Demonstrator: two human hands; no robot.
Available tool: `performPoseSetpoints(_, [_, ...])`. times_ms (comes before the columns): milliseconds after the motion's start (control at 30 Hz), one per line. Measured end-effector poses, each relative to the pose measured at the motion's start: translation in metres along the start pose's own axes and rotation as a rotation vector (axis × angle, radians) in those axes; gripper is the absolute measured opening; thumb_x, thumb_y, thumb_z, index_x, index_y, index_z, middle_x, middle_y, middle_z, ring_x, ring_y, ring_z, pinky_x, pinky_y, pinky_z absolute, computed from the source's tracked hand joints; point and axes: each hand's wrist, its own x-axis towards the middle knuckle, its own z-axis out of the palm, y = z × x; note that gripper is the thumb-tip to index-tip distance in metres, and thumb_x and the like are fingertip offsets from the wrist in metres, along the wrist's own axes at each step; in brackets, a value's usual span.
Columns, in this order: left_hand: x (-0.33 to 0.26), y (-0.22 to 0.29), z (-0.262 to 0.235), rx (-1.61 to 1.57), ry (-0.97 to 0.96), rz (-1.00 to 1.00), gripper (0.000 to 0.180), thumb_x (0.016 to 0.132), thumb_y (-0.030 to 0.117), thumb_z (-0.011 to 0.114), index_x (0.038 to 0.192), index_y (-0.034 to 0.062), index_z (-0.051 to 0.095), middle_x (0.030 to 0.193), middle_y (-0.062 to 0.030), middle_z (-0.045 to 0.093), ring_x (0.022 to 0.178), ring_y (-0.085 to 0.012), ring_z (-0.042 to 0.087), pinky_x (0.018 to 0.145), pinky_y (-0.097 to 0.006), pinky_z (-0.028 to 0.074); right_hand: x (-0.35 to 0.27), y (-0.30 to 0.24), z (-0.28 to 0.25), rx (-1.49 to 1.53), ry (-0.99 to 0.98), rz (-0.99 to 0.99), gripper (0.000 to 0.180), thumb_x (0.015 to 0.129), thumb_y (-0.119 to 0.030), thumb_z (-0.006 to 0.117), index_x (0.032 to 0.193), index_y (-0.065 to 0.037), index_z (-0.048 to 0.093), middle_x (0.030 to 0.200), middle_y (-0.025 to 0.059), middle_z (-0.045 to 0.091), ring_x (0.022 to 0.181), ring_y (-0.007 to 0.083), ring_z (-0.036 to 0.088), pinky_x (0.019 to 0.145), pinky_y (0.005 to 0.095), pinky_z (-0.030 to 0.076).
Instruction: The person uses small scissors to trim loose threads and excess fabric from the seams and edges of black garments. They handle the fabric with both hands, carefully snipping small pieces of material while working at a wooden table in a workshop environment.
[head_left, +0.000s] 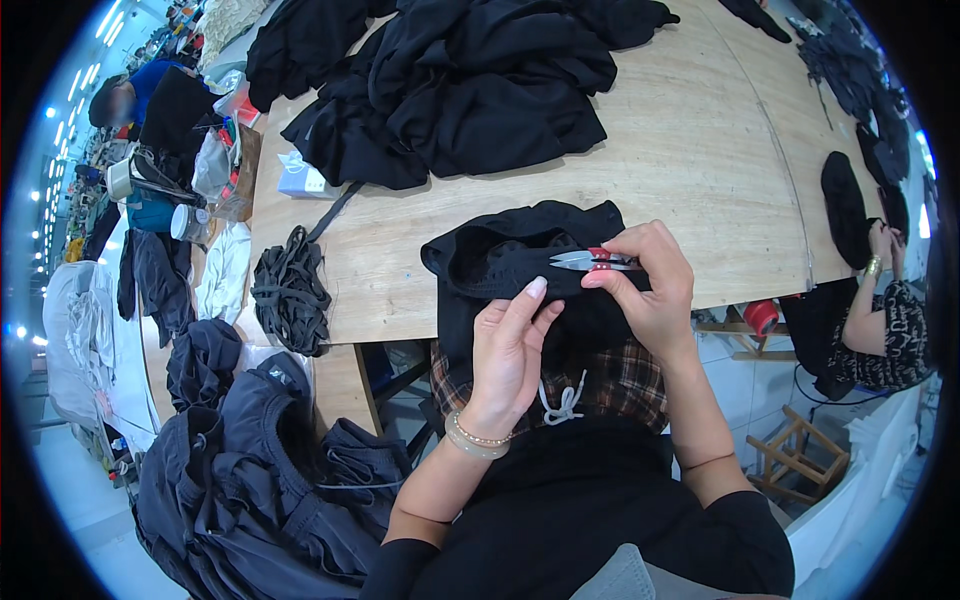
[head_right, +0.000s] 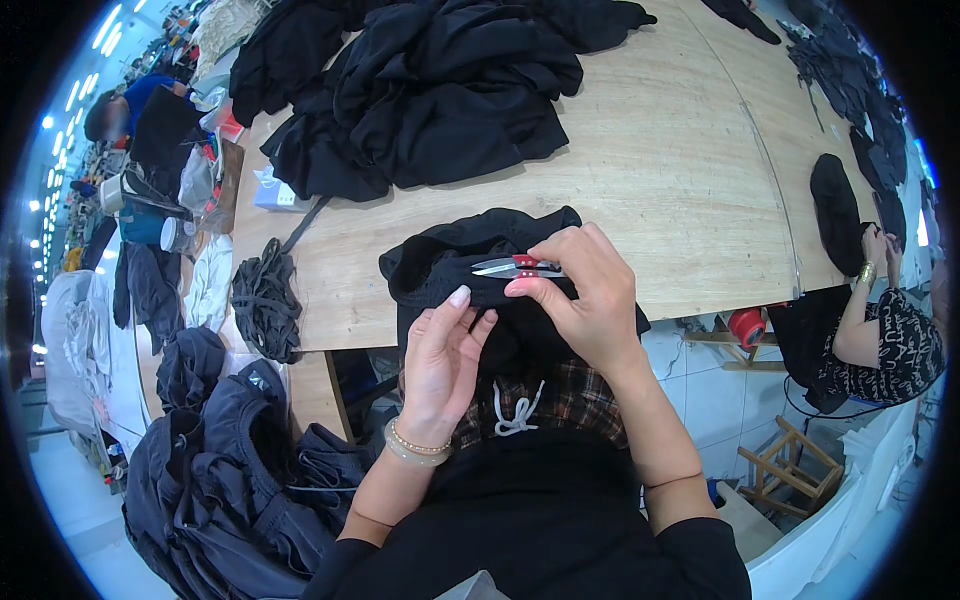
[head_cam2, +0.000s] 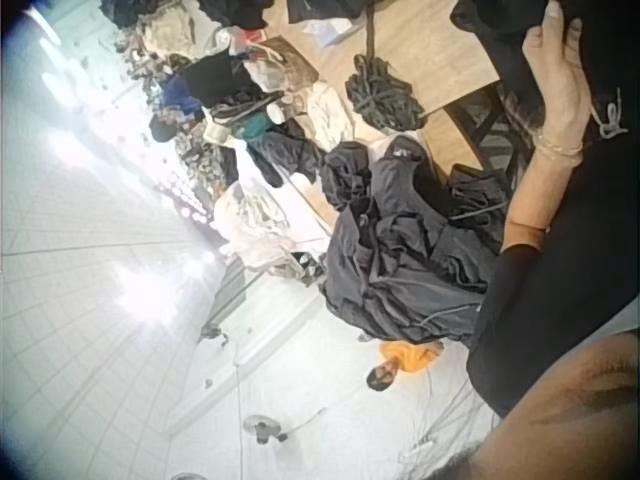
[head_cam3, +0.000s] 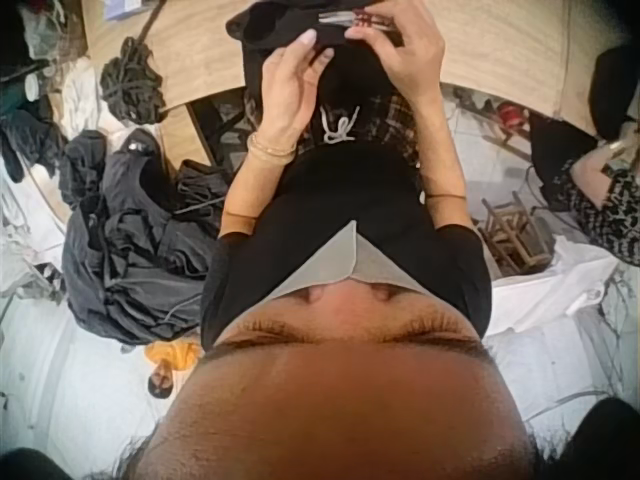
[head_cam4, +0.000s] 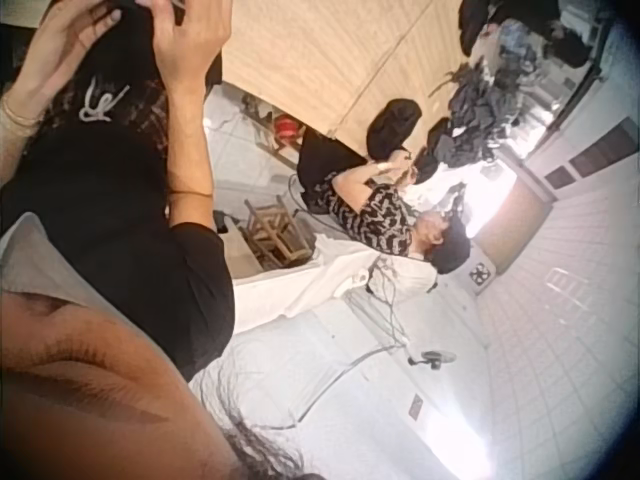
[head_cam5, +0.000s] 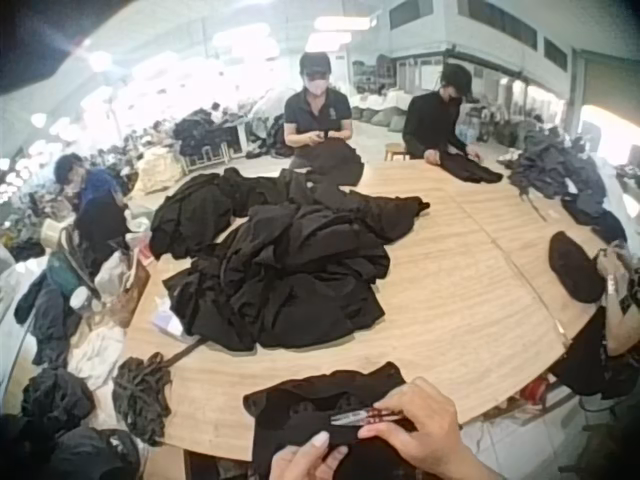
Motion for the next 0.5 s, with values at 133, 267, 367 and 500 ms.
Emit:
performPoseSetpoints(133, [-0.001,-0.004,-0.003,-0.003,-0.017,-0.004,0.011,0.098,0.009,0.065,0.099,0.0024,0.073,0.102,-0.0059,0.073,0.096,-0.0106,0.066,0.090,-0.033,0.054,0.000,-0.002,0.003,0.007,-0.014,-0.006,0.031,0.068,-0.020,0.086,0.085,-0.004,0.066,0.078,0.0061,0.066,0.072,0.0234,0.058,0.063,0.0327,0.045])
performPoseSetpoints(267, [0.000,-0.007,0.002,0.087,-0.001,0.068,0.012,0.096,0.005,0.066,0.106,0.0011,0.072,0.103,-0.0050,0.073,0.095,-0.0103,0.066,0.090,-0.028,0.054,-0.006,0.002,0.006,0.196,0.014,0.209,0.033,0.072,-0.018,0.087,0.092,-0.003,0.066,0.087,0.0046,0.067,0.077,0.0180,0.059,0.066,0.0316,0.047])
performPoseSetpoints(367, [0.004,-0.012,0.000,0.241,-0.006,0.214,0.015,0.095,0.001,0.067,0.110,-0.0005,0.071,0.106,-0.0047,0.072,0.096,-0.0095,0.066,0.090,-0.026,0.052,0.001,-0.003,0.014,0.358,0.011,0.302,0.034,0.075,-0.016,0.085,0.099,-0.003,0.065,0.092,0.0036,0.066,0.081,0.0150,0.059,0.068,0.0315,0.048])
performPoseSetpoints(500, [0.004,-0.020,-0.002,0.315,-0.028,0.300,0.018,0.093,-0.002,0.068,0.111,-0.0028,0.070,0.109,-0.0051,0.071,0.098,-0.0084,0.065,0.091,-0.025,0.051,0.016,-0.015,0.018,0.222,-0.345,0.195,0.022,0.080,-0.011,0.080,0.096,-0.003,0.068,0.090,0.0019,0.066,0.083,0.0135,0.060,0.069,0.0316,0.050])
